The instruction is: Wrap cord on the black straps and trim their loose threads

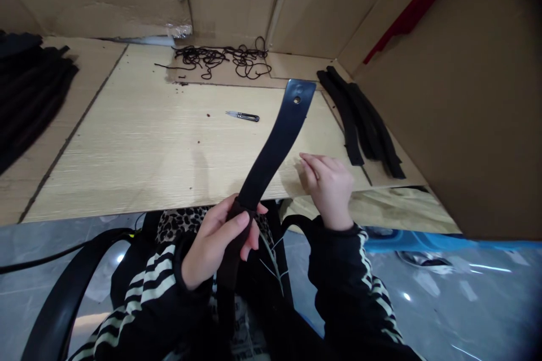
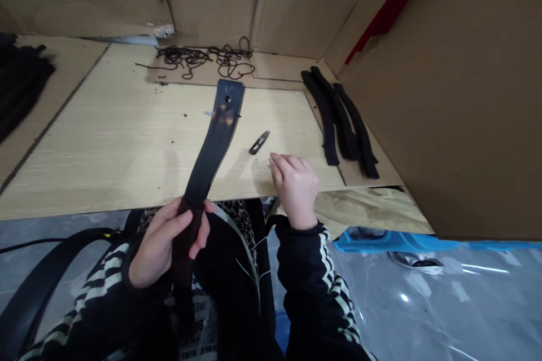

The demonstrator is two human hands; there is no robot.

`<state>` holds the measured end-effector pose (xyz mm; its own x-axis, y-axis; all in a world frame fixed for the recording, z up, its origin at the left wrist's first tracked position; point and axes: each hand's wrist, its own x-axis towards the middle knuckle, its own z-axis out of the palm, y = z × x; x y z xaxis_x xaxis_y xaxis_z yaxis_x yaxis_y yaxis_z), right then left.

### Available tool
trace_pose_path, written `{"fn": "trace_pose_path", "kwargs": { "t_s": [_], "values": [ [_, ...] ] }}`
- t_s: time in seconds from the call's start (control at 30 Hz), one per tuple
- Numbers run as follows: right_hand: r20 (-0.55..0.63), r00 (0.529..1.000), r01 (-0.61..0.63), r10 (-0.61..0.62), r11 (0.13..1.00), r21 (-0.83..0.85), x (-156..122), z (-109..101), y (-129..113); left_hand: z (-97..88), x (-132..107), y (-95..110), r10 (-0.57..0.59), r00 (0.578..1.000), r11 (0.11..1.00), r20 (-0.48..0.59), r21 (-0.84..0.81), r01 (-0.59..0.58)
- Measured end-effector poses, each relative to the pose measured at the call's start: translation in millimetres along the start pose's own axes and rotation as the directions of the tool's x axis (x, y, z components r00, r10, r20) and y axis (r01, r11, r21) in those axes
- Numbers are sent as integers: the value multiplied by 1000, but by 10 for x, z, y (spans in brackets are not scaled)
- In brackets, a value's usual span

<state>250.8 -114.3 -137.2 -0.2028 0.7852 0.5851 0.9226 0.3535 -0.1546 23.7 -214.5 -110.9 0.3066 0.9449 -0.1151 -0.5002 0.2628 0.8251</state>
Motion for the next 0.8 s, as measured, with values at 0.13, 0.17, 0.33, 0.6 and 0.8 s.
{"fn": "trace_pose_path", "kwargs": {
  "t_s": [0.13,0.17,0.33,0.6,0.8],
  "values": [
    [74,997,-10,8,1000,25,-57,132,23,32,4,-6,33,998,994,-60,104,-27],
    [84,996,-6,3,999,37,-66,152,33,34,6,-14,47,996,991,-75,128,-37],
    [73,997,-7,0,995,97,-91,173,33,18,9,-65,54,996,995,-65,91,-48],
    [96,983,-179,154,745,643,-399,-160,-753,24,31,-55,65,982,990,-179,134,-42],
    [429,902,-412,-41,206,887,-711,-250,-1259,45,33,-18,63,968,990,-244,142,-29]
  ]
}}
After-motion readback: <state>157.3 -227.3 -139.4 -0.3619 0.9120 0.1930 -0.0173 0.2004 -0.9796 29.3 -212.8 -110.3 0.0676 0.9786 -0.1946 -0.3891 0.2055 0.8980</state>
